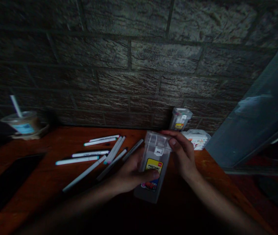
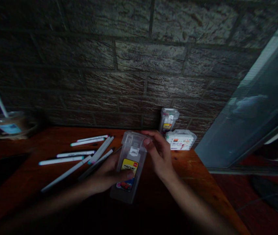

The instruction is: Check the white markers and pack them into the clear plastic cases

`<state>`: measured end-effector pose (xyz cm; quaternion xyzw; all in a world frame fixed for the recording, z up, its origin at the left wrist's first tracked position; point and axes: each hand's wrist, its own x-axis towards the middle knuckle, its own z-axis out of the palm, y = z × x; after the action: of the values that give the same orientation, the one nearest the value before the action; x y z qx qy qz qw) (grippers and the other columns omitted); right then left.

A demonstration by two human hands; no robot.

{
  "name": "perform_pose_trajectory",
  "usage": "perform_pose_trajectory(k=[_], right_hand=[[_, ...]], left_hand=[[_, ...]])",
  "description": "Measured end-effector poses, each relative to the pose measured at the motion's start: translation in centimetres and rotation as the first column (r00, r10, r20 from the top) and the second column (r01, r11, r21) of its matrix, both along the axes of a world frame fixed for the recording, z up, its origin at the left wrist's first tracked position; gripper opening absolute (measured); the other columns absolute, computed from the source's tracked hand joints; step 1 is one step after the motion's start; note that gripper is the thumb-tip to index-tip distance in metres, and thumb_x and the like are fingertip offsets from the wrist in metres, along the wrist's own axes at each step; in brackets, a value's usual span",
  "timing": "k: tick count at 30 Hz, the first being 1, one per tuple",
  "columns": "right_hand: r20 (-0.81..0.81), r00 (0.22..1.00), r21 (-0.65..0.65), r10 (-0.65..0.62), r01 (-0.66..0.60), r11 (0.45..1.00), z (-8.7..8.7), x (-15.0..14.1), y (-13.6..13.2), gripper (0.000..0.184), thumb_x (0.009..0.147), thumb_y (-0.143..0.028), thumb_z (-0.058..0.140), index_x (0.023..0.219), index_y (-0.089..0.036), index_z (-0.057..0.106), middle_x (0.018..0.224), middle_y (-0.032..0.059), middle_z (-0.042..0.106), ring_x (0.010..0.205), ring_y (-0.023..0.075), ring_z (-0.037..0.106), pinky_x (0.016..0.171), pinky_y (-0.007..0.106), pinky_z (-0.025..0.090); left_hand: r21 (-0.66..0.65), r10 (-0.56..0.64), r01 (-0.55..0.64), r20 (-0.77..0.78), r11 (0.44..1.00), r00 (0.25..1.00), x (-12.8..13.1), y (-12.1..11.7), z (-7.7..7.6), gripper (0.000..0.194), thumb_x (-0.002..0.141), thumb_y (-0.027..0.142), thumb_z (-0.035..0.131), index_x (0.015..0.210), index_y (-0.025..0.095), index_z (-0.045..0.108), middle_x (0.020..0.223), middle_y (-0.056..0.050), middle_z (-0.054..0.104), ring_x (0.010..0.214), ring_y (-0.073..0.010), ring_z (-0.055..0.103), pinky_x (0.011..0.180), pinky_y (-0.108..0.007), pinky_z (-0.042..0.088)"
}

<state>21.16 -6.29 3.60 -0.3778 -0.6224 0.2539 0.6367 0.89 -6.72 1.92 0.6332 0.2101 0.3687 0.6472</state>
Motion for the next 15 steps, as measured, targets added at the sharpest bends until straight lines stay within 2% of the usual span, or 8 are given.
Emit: perform_pose_trajectory(k=[3,6,8,9,11,13,14,15], right_hand=[[0.027,0.996,0.005,-0.091,0.091,0.996,-0.1,0.4,0.0,0.031,0.097,-0.053,0.063,0.101,-0.027,0.078,0.096,0.006,0.076,0.092,0.0267,0.071,0.075,0.04,0.057],[0.009,0.986,-0.073,-0.167,0.167,0.983,-0.3,0.3,0.0,0.035,0.096,-0.055,0.063,0.086,-0.024,0.076,0.082,0.0065,0.073,0.079,0.0275,0.07,0.062,0.038,0.053],[0.09,0.978,-0.064,-0.186,0.192,0.979,0.2,-0.2,0.2,0.037,0.094,-0.058,0.065,0.079,-0.025,0.074,0.075,0.0063,0.07,0.07,0.0266,0.067,0.059,0.039,0.051],[0.174,0.969,-0.047,-0.174,0.185,0.982,0.9,-0.5,0.4,0.037,0.093,-0.059,0.065,0.08,-0.026,0.075,0.076,0.007,0.071,0.07,0.0267,0.067,0.059,0.039,0.051],[0.402,0.903,-0.001,-0.15,0.164,0.986,3.2,-1.9,0.8,0.036,0.09,-0.062,0.067,0.091,-0.027,0.077,0.09,0.0109,0.075,0.078,0.0292,0.069,0.064,0.042,0.052],[0.554,0.793,0.117,-0.254,0.228,0.967,6.4,-4.6,1.2,0.04,0.085,-0.063,0.072,0.103,-0.027,0.077,0.106,0.0148,0.074,0.091,0.032,0.07,0.071,0.045,0.051],[0.543,0.791,0.142,-0.281,0.244,0.959,8.0,-6.6,1.4,0.039,0.087,-0.064,0.07,0.097,-0.027,0.076,0.099,0.014,0.074,0.087,0.0301,0.07,0.07,0.044,0.05],[0.544,0.814,0.078,-0.205,0.195,0.978,9.3,-9.3,1.5,0.04,0.09,-0.066,0.064,0.088,-0.027,0.074,0.088,0.0106,0.074,0.078,0.0269,0.069,0.067,0.042,0.049]], left_hand=[[-0.023,-0.003,0.003,0.012,1.0,1.0,-0.4,-0.2,0.5,0.056,0.083,0.035,0.085,0.133,0.023,0.06,0.13,-0.01,0.071,0.122,-0.0312,0.067,0.102,-0.048,0.053],[-0.037,0.042,-0.043,-0.031,0.998,0.999,-1.3,-0.6,0.9,0.058,0.079,0.034,0.088,0.13,0.023,0.062,0.129,-0.012,0.071,0.121,-0.0325,0.067,0.099,-0.047,0.054],[-0.078,-0.015,0.013,-0.026,0.997,1.0,-1.8,-0.9,0.7,0.059,0.076,0.03,0.09,0.129,0.024,0.064,0.128,-0.011,0.073,0.12,-0.032,0.069,0.099,-0.046,0.054],[-0.098,-0.031,0.033,0.016,0.995,0.999,-1.9,-1.0,0.5,0.055,0.078,0.029,0.088,0.129,0.025,0.065,0.128,-0.01,0.073,0.12,-0.0316,0.069,0.099,-0.046,0.054],[-0.127,0.046,-0.035,0.088,0.991,0.995,-2.0,-0.8,-0.1,0.051,0.08,0.032,0.085,0.127,0.023,0.066,0.127,-0.009,0.073,0.12,-0.0312,0.069,0.099,-0.045,0.055],[-0.175,0.155,-0.135,0.107,0.975,0.982,-2.1,-0.3,-0.4,0.052,0.079,0.04,0.086,0.123,0.019,0.068,0.118,-0.01,0.075,0.109,-0.031,0.072,0.088,-0.042,0.058],[-0.171,0.169,-0.154,0.078,0.973,0.983,-2.2,0.0,-0.3,0.049,0.08,0.042,0.085,0.12,0.019,0.069,0.113,-0.01,0.076,0.105,-0.0305,0.073,0.085,-0.041,0.059],[-0.166,0.187,-0.176,0.053,0.97,0.981,-2.5,0.2,0.0,0.047,0.082,0.044,0.084,0.118,0.018,0.07,0.11,-0.009,0.076,0.102,-0.03,0.074,0.082,-0.04,0.059]])
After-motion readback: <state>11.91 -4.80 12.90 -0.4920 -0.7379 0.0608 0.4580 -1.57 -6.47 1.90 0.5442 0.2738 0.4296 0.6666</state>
